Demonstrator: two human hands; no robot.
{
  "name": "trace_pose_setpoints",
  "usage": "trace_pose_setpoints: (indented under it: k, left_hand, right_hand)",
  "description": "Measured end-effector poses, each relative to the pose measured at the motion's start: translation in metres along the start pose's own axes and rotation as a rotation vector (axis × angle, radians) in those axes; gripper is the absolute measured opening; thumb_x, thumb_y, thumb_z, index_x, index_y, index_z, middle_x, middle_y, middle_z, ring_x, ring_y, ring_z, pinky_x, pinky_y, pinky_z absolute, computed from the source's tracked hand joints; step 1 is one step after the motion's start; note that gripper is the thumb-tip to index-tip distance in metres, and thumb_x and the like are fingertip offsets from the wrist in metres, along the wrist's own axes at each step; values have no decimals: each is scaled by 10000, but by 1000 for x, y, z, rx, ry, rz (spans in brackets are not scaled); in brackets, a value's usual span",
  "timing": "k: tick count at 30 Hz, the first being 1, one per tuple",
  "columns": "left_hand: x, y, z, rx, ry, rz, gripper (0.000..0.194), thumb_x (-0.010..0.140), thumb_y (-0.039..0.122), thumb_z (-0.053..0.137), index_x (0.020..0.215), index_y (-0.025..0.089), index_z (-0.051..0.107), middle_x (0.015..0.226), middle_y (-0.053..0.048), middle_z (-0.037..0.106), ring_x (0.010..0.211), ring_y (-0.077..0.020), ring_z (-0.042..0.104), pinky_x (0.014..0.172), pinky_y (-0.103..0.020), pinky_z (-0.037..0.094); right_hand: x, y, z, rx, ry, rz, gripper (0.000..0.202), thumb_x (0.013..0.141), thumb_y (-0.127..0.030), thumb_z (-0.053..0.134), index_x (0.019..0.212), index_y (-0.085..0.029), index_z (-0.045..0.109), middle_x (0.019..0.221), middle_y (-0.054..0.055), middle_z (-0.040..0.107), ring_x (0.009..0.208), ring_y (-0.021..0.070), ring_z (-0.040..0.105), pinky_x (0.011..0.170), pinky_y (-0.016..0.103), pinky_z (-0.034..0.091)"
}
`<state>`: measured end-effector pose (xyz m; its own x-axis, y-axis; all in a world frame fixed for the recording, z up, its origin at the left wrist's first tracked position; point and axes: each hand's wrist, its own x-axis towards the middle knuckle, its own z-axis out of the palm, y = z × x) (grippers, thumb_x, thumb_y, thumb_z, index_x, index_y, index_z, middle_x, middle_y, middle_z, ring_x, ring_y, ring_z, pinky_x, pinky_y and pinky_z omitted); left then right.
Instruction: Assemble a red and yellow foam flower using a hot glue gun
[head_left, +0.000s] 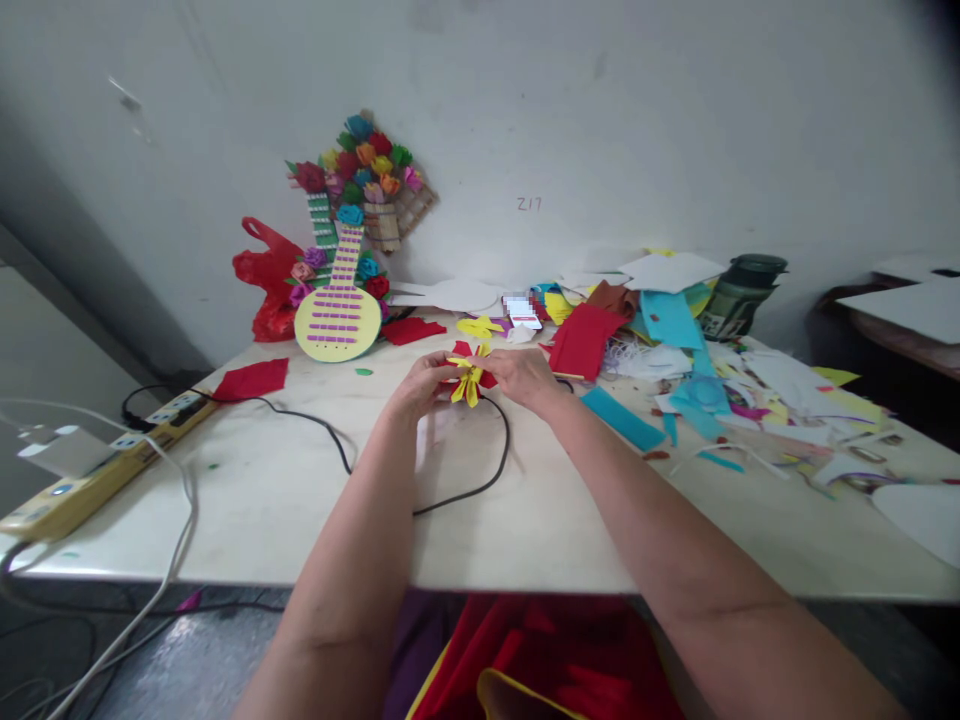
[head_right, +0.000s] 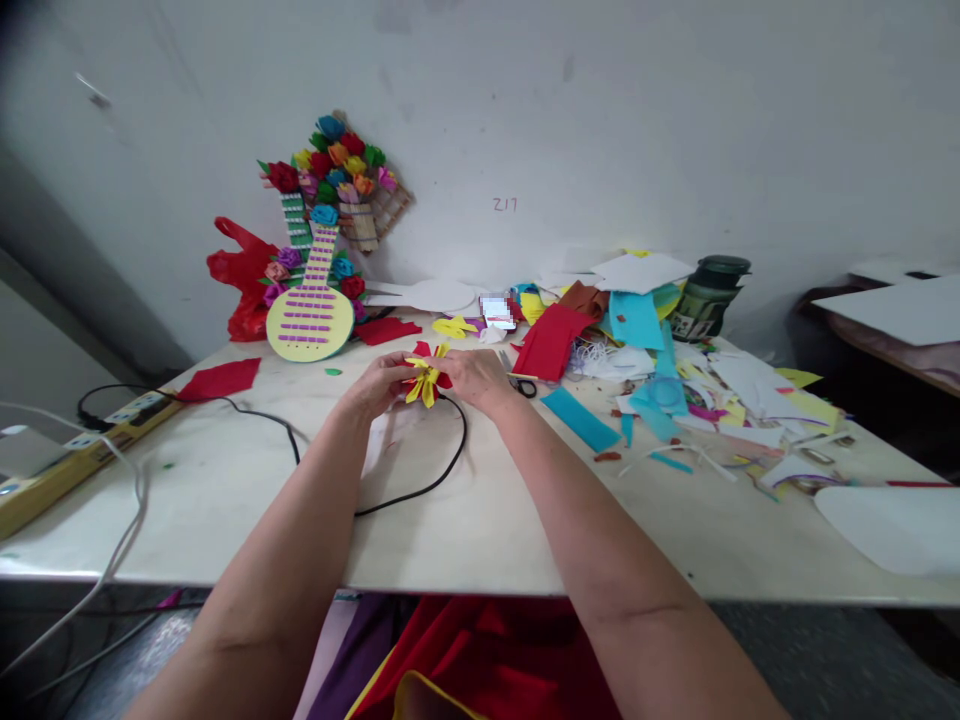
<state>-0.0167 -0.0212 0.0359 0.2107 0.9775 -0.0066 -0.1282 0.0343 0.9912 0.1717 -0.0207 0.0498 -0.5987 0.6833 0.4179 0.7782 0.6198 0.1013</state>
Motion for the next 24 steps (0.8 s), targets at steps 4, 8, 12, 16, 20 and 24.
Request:
trace_pose_setpoints:
  k: [4, 8, 12, 16, 20, 24]
  left_hand:
    - [1, 0, 2, -11, 13, 10, 270, 594, 200, 729, 804, 171, 562, 641, -2, 610, 532, -126, 597, 521, -234, 476]
    - [0, 1, 4, -27, 20, -3, 269, 582, 208, 725, 791, 172, 560, 587, 21, 575, 492, -125, 566, 490, -247, 470]
    - [0, 1, 5, -54, 37, 17, 242, 580, 201, 698, 779, 156, 569, 606, 6, 586, 504, -130, 569, 492, -250, 468]
    - [2, 1, 6, -94, 59, 37, 162, 606, 213, 632, 740, 133, 588, 629, -27, 604, 541, -151, 589, 514, -262, 480]
    - [5, 1, 6, -145, 68, 6, 156, 631, 229, 566, 735, 120, 607, 642, -52, 617, 553, -167, 594, 539, -292, 497]
    - [6, 0, 4, -187, 67, -16, 151, 609, 203, 527, 718, 126, 599, 634, -52, 612, 554, -170, 593, 540, -293, 496]
  right_hand:
    - [1, 0, 1, 0, 10, -3, 538, 858, -116, 348, 1320, -365, 464, 1011, 31, 676, 827, 184, 594, 618, 265, 340]
    - [1, 1, 2, 1, 6, 1, 521, 865, -124, 341, 1314, -351, 478, 1005, 39, 676, 823, 183, 593, 622, 265, 343]
    - [1, 0, 0, 12, -2, 8, 507, 871, -131, 345, 1317, -329, 480, 1007, 47, 675, 849, 182, 592, 643, 261, 355]
    - [0, -1, -2, 16, -12, 8, 508, 871, -131, 347, 1320, -330, 476, 1001, 46, 675, 875, 184, 594, 646, 257, 361]
    - [1, -1, -1, 13, -5, 8, 509, 869, -135, 344, 1313, -346, 480, 1023, 33, 673, 892, 191, 600, 640, 263, 366]
    - [1, 0, -1, 21, -15, 15, 508, 866, -139, 356, 1313, -349, 477, 1055, 31, 670, 916, 190, 602, 658, 266, 376]
